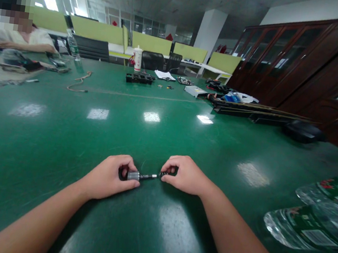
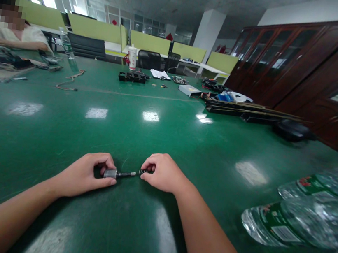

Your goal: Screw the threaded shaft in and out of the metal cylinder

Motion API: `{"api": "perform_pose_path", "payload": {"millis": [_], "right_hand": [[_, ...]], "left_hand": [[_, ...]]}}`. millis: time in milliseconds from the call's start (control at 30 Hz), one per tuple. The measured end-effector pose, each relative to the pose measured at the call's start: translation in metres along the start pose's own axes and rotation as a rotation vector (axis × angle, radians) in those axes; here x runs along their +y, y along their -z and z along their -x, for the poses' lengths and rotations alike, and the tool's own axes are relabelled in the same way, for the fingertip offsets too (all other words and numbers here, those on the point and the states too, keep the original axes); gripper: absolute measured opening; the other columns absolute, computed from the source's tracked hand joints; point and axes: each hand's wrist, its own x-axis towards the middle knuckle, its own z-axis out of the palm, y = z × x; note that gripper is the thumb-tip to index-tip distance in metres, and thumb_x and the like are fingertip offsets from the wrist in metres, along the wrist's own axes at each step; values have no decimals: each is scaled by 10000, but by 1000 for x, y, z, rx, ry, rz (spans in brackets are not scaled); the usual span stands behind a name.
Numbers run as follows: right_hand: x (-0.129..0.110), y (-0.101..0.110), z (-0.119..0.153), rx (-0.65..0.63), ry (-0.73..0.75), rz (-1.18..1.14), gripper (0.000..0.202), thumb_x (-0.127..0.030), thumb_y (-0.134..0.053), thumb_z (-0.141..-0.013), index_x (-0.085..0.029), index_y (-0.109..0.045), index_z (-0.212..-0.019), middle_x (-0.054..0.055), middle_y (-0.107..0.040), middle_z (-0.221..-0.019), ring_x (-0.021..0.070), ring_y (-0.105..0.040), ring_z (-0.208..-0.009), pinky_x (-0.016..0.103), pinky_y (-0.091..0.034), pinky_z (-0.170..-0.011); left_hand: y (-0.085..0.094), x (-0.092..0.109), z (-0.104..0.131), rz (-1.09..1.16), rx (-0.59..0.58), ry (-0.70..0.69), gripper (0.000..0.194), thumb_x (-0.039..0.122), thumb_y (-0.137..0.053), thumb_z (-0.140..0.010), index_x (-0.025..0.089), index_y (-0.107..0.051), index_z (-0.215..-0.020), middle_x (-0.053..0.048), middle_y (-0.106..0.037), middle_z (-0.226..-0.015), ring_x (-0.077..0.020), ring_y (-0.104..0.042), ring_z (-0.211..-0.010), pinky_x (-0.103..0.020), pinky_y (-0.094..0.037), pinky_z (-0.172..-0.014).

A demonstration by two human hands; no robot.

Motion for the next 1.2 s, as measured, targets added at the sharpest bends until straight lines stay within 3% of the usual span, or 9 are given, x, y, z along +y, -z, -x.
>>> {"api": "perform_pose_path", "payload": {"millis": [167, 467, 700, 1200], "right_hand": [[-3, -5, -1, -20, 15, -32, 99, -145, -748, -682, -174, -740, -776, 1, -649, -716, 115, -572, -646, 230, -428, -601], [-30, -37, -6, 36, 129, -58, 211, -130, -740, -713, -205, -726, -910, -3, -694, -799, 128, -595, -732, 252, -422, -706], [-29, -36, -6, 46, 180, -58, 117, -149, -715, -761, -190, -727, -869, 4, -681, -785, 128, -590, -753, 243, -422, -712], [-29, -36, -5, 47, 189, 3, 155, -200, -716, -785, -193, -723, -940, 23, -685, -816, 148, -586, -773, 269, -415, -726]], "left_hand": [[0, 0, 0, 6, -1, 11, 212, 374, -703, -769, 179, -638, -819, 11, -607, -734, -157, -566, -674, -251, -403, -613], [0, -3, 1, 29, 5, -35, 215, 319, -743, -727, 179, -638, -852, 16, -594, -761, -149, -563, -685, -249, -413, -632], [1, -1, 1, 53, -8, -50, 200, 378, -642, -830, 182, -651, -871, 7, -604, -752, -148, -560, -684, -249, -418, -637], [0, -1, 0, 20, -20, -2, 187, 328, -708, -748, 174, -633, -823, 12, -600, -729, -155, -565, -674, -249, -401, -618]]}}
